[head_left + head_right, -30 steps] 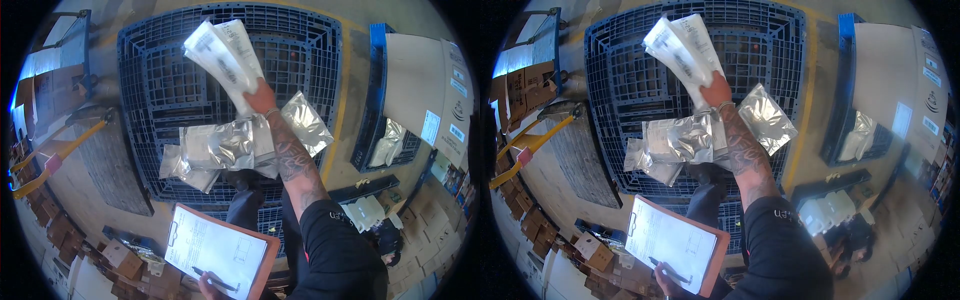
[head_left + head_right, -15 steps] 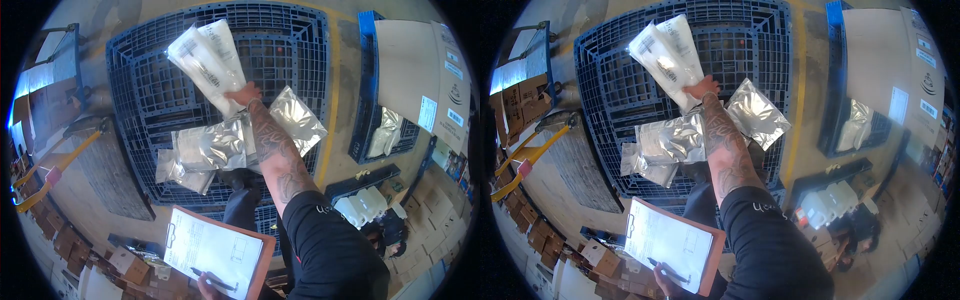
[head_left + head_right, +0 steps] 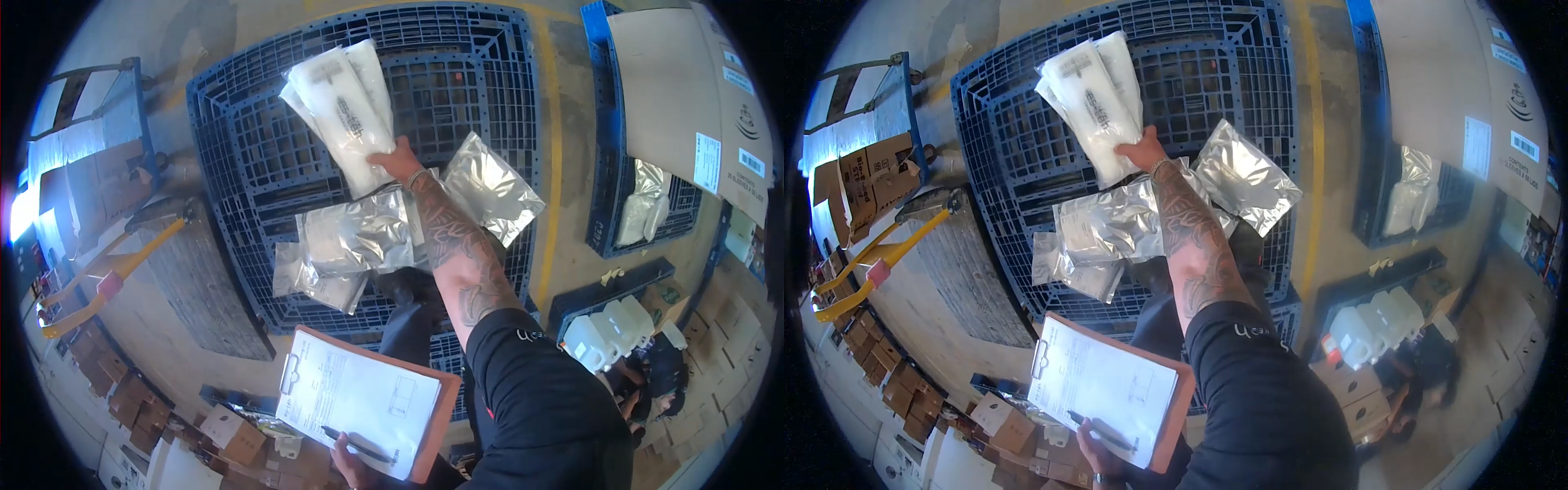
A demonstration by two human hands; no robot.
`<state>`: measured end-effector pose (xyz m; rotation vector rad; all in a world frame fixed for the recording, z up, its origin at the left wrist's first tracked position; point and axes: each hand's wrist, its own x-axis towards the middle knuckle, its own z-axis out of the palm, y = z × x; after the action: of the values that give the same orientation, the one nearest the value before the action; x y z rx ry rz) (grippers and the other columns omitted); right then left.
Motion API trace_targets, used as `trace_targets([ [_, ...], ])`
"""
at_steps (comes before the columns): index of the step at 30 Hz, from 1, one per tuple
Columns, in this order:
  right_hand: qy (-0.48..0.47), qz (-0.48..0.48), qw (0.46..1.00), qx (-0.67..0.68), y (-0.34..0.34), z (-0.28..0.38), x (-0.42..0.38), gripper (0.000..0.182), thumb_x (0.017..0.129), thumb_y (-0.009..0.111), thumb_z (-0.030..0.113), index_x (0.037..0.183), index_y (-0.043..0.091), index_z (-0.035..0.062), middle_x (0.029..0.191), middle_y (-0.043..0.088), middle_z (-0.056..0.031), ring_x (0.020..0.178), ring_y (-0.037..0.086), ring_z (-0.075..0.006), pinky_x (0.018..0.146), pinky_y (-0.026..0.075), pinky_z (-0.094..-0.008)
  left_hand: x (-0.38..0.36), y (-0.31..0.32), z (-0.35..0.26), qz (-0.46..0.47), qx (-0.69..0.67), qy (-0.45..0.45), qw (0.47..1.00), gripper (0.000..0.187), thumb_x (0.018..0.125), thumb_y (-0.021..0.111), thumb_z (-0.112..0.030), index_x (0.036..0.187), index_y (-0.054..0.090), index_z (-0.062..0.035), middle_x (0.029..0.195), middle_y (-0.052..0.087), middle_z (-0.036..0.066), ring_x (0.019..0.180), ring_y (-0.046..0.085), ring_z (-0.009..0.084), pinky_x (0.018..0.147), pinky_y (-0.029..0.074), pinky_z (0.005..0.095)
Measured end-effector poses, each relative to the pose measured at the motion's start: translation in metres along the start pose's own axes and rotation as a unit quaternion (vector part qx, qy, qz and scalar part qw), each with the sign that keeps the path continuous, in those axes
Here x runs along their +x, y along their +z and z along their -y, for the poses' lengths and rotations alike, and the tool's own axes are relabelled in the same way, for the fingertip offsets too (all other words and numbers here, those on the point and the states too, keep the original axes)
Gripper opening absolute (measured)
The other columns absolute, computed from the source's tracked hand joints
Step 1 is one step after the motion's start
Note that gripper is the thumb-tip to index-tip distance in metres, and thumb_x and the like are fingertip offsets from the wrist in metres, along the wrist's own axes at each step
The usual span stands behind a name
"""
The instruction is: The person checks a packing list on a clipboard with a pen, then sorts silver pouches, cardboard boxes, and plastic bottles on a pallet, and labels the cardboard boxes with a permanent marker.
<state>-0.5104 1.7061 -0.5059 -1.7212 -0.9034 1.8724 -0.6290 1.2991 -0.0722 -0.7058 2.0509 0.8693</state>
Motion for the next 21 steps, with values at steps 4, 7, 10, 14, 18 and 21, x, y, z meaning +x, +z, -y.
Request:
trace_targets([
  [4, -0.023, 0.046, 0.999, 0.006, -0.009, 0.032, -0.029, 0.075, 0.069, 0.08, 0.024, 0.117, 0.032, -0.009, 0.11, 0.057, -0.022, 0.101, 0.062, -0.0292, 0.083, 0.053, -0.0361, -0.005, 0.011, 0.0, -0.001, 0.044, 0.045, 0.998, 0.026, 0.089, 0.056, -0.033, 0.096, 0.052, -0.0078, 0.09, 0.051, 0.002, 0.084, 0.054, 0.0162, 0.071, 0.047, 0.0321],
  [7, 0.012, 0.089, 0.996, 0.004, -0.034, 0.059, -0.066, 0.07, 0.075, 0.075, 0.027, 0.122, 0.035, -0.0054, 0.104, 0.06, -0.0195, 0.094, 0.064, -0.0246, 0.066, 0.056, -0.035, 0.004, 0.009, 0.004, 0.057, 0.031, 0.049, 0.997, 0.029, 0.087, 0.056, -0.028, 0.101, 0.051, -0.003, 0.093, 0.052, 0.005, 0.086, 0.055, 0.0174, 0.073, 0.047, 0.0333],
  [10, 0.055, 0.084, 0.992, -0.082, -0.069, 0.071, -0.11, 0.061, 0.074, 0.075, 0.029, 0.121, 0.049, 0.0007, 0.1, 0.066, -0.0146, 0.093, 0.066, -0.0265, 0.078, 0.053, -0.0373, 0.01, 0.006, 0.01, 0.087, 0.017, 0.044, 0.995, 0.036, 0.084, 0.057, -0.022, 0.111, 0.051, 0.0015, 0.098, 0.053, 0.008, 0.09, 0.055, 0.0192, 0.076, 0.048, 0.0346],
  [14, -0.104, 0.044, 0.971, -0.211, -0.106, 0.036, -0.157, 0.05, 0.075, 0.071, 0.03, 0.115, 0.06, 0.0025, 0.099, 0.069, -0.0163, 0.09, 0.067, -0.0304, 0.08, 0.053, -0.0395, 0.004, 0.015, 0.008, 0.099, 0.023, 0.049, 0.994, 0.034, 0.085, 0.058, -0.017, 0.111, 0.05, 0.0015, 0.099, 0.053, 0.008, 0.088, 0.056, 0.0201, 0.074, 0.049, 0.035],
  [18, -0.073, 0.064, 0.954, -0.283, -0.119, 0.049, -0.24, 0.046, 0.075, 0.069, 0.03, 0.111, 0.063, 0.0021, 0.1, 0.068, -0.0216, 0.091, 0.067, -0.035, 0.082, 0.051, -0.041, 0.001, 0.021, 0.004, 0.154, 0.024, 0.057, 0.986, 0.034, 0.085, 0.058, -0.016, 0.113, 0.05, 0.0017, 0.099, 0.054, 0.009, 0.089, 0.057, 0.0211, 0.075, 0.05, 0.0362],
  [21, -0.067, 0.049, 0.96, -0.267, -0.12, 0.047, -0.28, 0.047, 0.074, 0.068, 0.03, 0.111, 0.063, 0.0017, 0.098, 0.067, -0.0227, 0.092, 0.066, -0.0355, 0.082, 0.051, -0.0412, -0.008, 0.028, -0.008, 0.142, 0.053, 0.071, 0.986, 0.035, 0.085, 0.058, -0.015, 0.114, 0.05, 0.0019, 0.101, 0.054, 0.009, 0.09, 0.057, 0.0217, 0.076, 0.05, 0.0365],
])
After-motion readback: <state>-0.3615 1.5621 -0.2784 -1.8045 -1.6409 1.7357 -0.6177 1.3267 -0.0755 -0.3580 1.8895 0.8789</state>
